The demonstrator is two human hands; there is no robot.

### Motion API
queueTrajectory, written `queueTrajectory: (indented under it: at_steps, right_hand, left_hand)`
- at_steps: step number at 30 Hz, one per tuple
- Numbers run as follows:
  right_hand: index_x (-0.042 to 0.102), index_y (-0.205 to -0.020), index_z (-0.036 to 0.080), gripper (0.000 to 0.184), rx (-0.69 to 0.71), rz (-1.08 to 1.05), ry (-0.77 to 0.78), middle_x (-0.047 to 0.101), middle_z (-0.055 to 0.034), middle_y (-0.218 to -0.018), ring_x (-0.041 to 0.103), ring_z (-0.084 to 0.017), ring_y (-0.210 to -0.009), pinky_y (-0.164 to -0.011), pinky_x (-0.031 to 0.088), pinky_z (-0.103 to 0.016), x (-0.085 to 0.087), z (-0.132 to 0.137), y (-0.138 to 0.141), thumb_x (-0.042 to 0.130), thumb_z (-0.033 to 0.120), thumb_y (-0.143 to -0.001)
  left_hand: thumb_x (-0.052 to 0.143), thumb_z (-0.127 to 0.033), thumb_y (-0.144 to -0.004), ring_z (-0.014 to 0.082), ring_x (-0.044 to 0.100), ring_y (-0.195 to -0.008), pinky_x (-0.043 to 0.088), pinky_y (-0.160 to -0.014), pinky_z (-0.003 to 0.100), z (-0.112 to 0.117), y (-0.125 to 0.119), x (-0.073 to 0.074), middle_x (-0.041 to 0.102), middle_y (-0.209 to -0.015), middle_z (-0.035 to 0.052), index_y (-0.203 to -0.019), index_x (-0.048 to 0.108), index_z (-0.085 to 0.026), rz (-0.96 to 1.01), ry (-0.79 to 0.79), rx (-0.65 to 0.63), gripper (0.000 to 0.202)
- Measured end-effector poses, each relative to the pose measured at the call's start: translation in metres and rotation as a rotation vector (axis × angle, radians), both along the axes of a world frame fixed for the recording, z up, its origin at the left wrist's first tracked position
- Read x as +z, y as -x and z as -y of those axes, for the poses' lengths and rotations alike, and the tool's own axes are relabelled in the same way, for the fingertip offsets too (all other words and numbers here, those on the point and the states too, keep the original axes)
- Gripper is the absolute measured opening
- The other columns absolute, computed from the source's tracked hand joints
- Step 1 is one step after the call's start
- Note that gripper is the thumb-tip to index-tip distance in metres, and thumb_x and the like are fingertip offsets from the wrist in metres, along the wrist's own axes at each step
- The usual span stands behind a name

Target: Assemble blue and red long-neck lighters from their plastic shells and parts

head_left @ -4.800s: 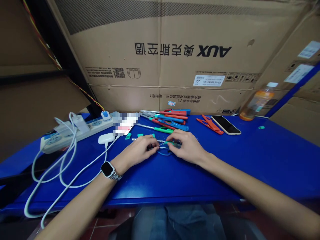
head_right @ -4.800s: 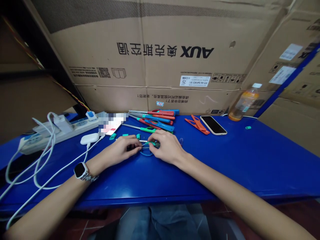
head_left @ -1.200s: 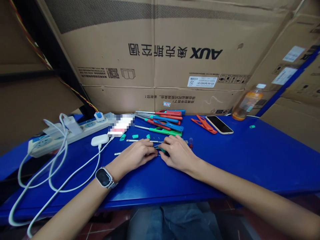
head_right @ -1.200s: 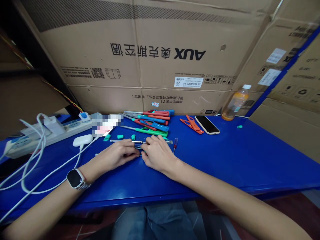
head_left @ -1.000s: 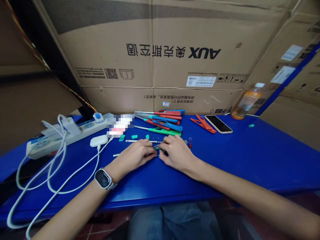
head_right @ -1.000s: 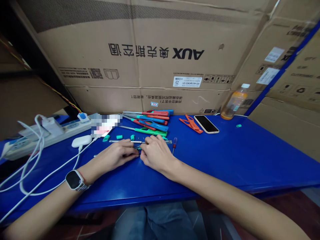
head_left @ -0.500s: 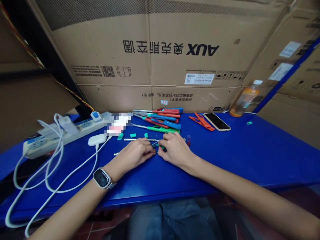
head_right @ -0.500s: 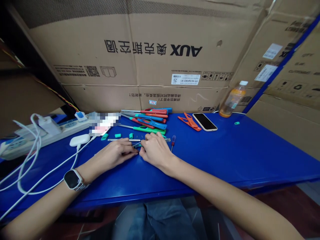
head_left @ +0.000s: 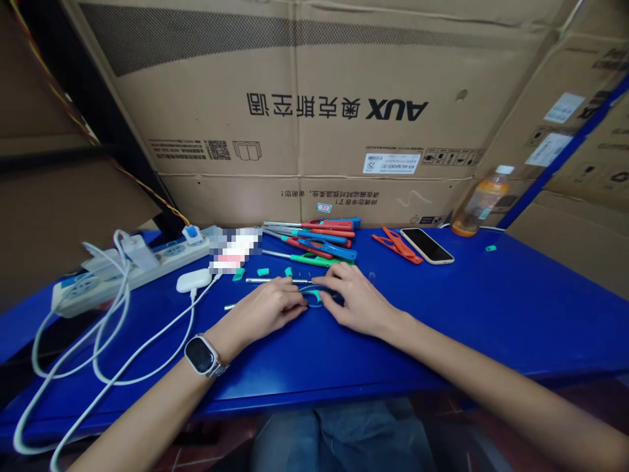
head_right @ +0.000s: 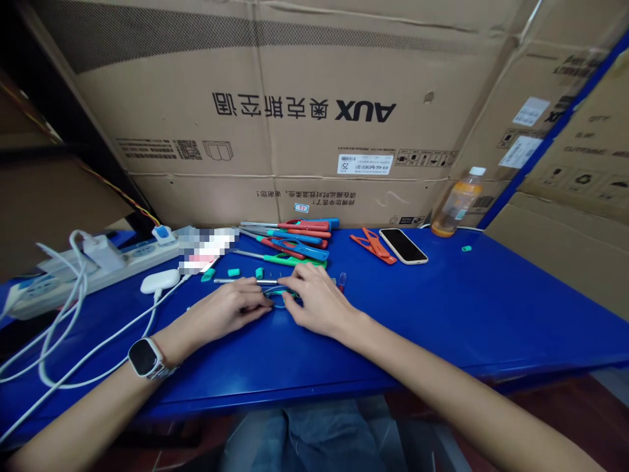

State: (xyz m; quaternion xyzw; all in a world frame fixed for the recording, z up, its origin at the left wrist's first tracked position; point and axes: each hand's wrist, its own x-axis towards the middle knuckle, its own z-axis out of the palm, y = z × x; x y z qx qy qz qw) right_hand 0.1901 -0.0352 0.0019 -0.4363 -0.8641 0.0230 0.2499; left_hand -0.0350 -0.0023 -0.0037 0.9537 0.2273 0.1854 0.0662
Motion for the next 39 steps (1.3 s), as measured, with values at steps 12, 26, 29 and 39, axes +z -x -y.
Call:
queueTrajectory:
  at_steps: [12, 26, 29, 39]
  right_hand:
    - [0.07, -0.107, 0.021, 0.019, 0.032, 0.143, 0.183, 0.067, -0.0077, -0.109, 0.059, -0.023, -0.103, -0.091, 0.04, -0.043, 0.01, -0.026, -0.037, 0.063, 0.025, -0.09]
    - [0.064, -0.095, 0.019, 0.007, 0.028, -0.022, -0.012, 0.069, -0.0025, -0.098, 0.058, -0.018, -0.094, -0.083, 0.035, -0.033, 0.0, -0.012, -0.036, 0.066, 0.023, -0.089]
    - [0.063, -0.096, 0.019, 0.007, 0.061, -0.048, -0.063, 0.069, -0.0037, -0.099, 0.059, -0.018, -0.095, -0.082, 0.035, -0.033, 0.0, -0.012, -0.034, 0.064, 0.023, -0.09]
    - [0.066, -0.099, 0.018, 0.011, 0.059, -0.037, -0.081, 0.069, -0.006, -0.099, 0.059, -0.02, -0.094, -0.081, 0.034, -0.034, -0.004, -0.012, -0.039, 0.061, 0.025, -0.092]
  left_hand:
    - [0.054, -0.042, -0.096, 0.0254, 0.052, -0.105, 0.047, -0.096, 0.045, 0.004, -0.014, 0.001, 0.057, -0.115, 0.0093, -0.124, 0.059, -0.02, 0.034, 0.027, 0.203, 0.036]
    - [0.053, -0.042, -0.097, 0.0246, 0.056, -0.107, 0.043, -0.101, 0.045, 0.007, -0.016, 0.0, 0.06, -0.113, 0.0073, -0.117, 0.06, -0.021, 0.088, 0.061, 0.211, 0.03]
    - [0.056, -0.041, -0.095, 0.0247, 0.055, -0.104, 0.046, -0.094, 0.042, 0.003, -0.025, 0.01, 0.061, -0.111, 0.0074, -0.112, 0.061, -0.021, 0.16, 0.061, 0.201, 0.027]
    - [0.06, -0.031, -0.092, 0.0213, 0.059, -0.097, 0.046, -0.091, 0.038, -0.014, -0.045, 0.008, 0.064, -0.099, 0.0037, -0.089, 0.065, -0.02, 0.218, 0.215, 0.127, 0.012]
